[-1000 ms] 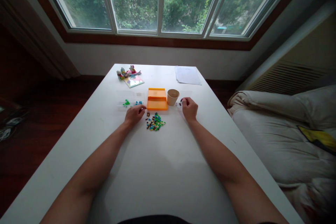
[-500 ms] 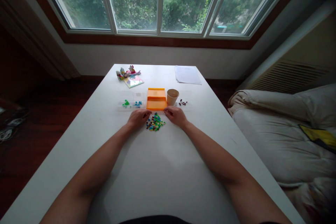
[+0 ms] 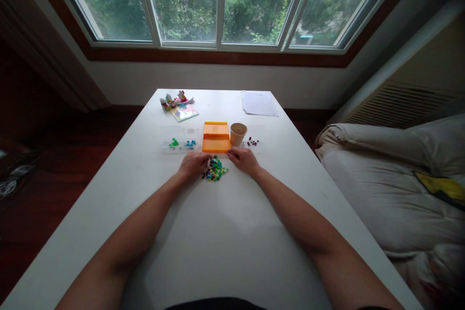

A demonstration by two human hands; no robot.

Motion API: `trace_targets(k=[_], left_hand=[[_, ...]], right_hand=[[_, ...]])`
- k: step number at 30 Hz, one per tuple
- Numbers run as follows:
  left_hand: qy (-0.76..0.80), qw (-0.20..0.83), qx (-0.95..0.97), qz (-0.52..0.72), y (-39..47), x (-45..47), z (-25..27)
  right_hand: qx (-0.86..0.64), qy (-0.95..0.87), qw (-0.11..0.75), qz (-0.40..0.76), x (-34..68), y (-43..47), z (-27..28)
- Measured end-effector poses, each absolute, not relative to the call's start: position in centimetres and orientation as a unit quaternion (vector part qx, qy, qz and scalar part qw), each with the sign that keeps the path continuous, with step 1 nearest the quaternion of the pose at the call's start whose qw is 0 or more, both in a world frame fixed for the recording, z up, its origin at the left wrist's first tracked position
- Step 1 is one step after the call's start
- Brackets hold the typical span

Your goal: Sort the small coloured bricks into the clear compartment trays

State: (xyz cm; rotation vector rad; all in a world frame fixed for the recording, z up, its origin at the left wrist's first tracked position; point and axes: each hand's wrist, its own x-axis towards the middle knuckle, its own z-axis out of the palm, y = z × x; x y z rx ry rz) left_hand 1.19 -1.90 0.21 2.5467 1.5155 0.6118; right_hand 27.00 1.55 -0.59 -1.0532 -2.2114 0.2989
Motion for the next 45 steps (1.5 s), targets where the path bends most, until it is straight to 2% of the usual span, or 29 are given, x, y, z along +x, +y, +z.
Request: trace_targets(k=[32,41,45], left_hand=[[0.589,0.09,0.756,0.271,-1.4,0.9,0.5],[0.721,0.043,0.567,0.396,1.2,-5.4,0.3],[0.767,0.049,0.496,0.404,1.6,-7.5,0.1]], right_hand=[[-0.403,-0.839,0.341,0.133,27.0,1.9,-1.1],[-0.401,-0.839,0.341,0.135,27.0,1.7,-0.9],[-0.402,-0.838,0.341,0.139,27.1,1.8,-0.9]])
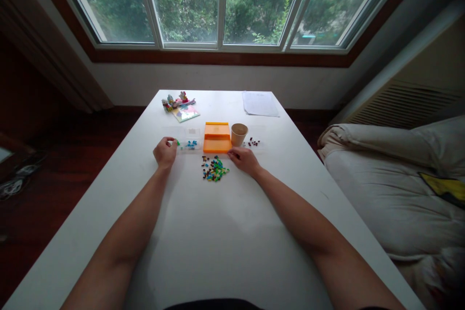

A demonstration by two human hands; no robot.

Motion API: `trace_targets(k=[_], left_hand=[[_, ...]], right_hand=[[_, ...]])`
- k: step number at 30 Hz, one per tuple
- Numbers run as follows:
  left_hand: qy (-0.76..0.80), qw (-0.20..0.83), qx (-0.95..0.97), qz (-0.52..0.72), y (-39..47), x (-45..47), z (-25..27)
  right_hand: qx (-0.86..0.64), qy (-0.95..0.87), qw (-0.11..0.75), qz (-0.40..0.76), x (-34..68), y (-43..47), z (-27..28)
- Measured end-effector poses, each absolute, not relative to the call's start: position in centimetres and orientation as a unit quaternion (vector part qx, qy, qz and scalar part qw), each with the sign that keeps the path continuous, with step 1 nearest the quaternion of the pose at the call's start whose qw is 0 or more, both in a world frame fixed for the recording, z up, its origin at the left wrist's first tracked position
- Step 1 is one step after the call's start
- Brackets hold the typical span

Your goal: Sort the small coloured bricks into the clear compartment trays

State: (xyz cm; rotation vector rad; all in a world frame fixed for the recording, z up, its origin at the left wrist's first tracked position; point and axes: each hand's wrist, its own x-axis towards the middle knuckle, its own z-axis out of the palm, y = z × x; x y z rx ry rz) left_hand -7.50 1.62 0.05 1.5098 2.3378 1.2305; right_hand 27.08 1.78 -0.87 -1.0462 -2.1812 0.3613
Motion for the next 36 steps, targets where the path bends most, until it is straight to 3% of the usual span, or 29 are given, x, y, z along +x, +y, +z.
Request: trace_targets(k=[10,15,25,36], left_hand=[[0.803,0.032,0.468,0.367,1.4,-7.1,0.0],[0.718,0.032,0.603,0.346,0.5,-4.6,0.6],[0.489,0.183,0.83,0.194,-1.2,-0.5,1.7],[0.476,0.17,0.846,0.169,-1.6,-0.3,2.4]], right_hand=[[-0.408,-0.833,0.345,0.143,27.1,1.8,-1.0],[-0.407,-0.833,0.344,0.147,27.0,1.8,-1.0],[-0.406,-0.834,0.345,0.141,27.1,1.9,-1.1],[-0.409,-0.831,0.35,0.139,27.2,1.8,-1.0]])
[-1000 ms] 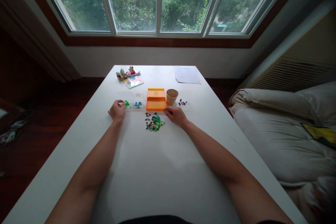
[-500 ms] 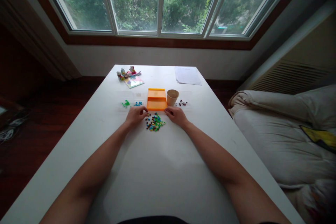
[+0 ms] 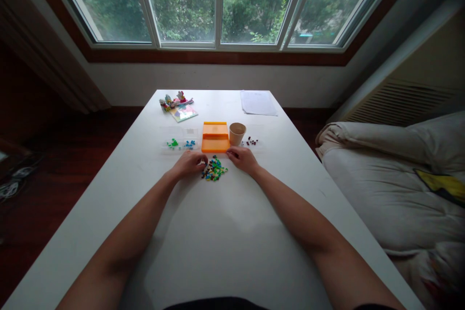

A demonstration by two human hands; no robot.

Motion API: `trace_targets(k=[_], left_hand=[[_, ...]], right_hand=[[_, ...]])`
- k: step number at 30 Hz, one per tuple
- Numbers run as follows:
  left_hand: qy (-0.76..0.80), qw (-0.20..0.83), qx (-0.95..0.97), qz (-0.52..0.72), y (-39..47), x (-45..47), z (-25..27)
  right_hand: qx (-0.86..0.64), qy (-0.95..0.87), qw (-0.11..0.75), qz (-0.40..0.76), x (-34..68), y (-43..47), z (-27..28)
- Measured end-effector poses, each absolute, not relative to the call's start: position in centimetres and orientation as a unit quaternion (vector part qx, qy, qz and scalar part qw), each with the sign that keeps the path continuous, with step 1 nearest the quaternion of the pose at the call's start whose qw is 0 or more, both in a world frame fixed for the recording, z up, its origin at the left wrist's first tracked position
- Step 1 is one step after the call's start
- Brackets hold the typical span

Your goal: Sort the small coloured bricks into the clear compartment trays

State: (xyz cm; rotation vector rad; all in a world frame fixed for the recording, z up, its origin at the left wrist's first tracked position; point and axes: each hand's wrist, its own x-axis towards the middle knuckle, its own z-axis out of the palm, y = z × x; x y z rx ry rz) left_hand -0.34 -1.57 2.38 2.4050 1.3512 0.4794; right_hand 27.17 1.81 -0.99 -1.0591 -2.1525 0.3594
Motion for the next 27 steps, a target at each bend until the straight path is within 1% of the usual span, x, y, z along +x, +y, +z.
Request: trace_targets(k=[9,16,21,27], left_hand=[[0.478,0.155,0.841,0.201,-1.1,-0.7,1.4],[0.519,0.148,0.795,0.279,-0.3,-1.4,0.4],[0.598,0.134,0.719,0.327,0.3,-2.3,0.0],[0.677,0.081,0.633,0.366,0.9,-3.4,-0.1]], right_hand=[[-0.41,-0.833,0.343,0.143,27.1,1.9,-1.0],[-0.407,-0.833,0.347,0.142,27.0,1.8,-0.9],[-0.409,-0.831,0.348,0.146,27.1,1.8,-1.0],[-0.409,-0.83,0.347,0.155,27.0,1.7,-0.9]])
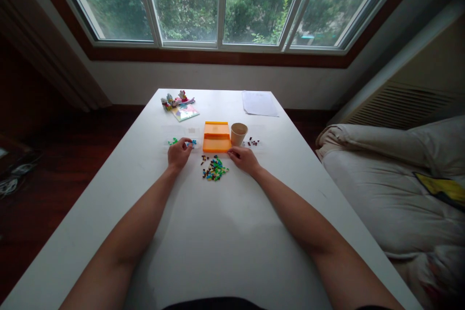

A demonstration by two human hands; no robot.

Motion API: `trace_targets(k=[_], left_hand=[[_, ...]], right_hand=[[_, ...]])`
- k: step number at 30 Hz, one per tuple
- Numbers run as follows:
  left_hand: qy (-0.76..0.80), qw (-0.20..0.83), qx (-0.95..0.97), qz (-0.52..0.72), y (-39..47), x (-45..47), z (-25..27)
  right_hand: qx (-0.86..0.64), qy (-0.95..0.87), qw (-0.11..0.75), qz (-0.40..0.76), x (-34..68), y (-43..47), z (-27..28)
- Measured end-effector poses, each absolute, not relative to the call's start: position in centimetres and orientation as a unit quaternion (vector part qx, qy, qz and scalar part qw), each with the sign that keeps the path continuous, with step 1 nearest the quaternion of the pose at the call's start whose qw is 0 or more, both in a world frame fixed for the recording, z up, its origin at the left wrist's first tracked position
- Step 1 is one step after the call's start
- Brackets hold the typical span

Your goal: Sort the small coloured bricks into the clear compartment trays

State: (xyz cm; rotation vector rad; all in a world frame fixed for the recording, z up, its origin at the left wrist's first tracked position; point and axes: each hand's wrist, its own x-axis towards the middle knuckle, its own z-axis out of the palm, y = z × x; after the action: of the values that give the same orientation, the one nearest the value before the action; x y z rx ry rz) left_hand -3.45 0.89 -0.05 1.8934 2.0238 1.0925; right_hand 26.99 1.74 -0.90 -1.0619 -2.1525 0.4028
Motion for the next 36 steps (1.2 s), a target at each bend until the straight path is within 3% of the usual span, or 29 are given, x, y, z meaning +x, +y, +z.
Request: trace_targets(k=[13,18,26,36], left_hand=[[0.7,0.079,0.616,0.351,1.2,-3.9,-0.2],[0.603,0.141,0.711,0.332,0.7,-2.9,-0.1],[0.439,0.344,0.807,0.194,-0.5,-2.1,1.9],[0.417,0.336,0.841,0.078,-1.2,-2.2,4.0]], right_hand=[[-0.412,-0.829,0.347,0.152,26.9,1.8,-0.9],[-0.414,-0.825,0.352,0.155,26.9,1.8,-1.0],[-0.414,-0.825,0.35,0.161,26.9,1.8,-0.9],[-0.412,-0.826,0.349,0.16,27.0,1.8,-0.8]])
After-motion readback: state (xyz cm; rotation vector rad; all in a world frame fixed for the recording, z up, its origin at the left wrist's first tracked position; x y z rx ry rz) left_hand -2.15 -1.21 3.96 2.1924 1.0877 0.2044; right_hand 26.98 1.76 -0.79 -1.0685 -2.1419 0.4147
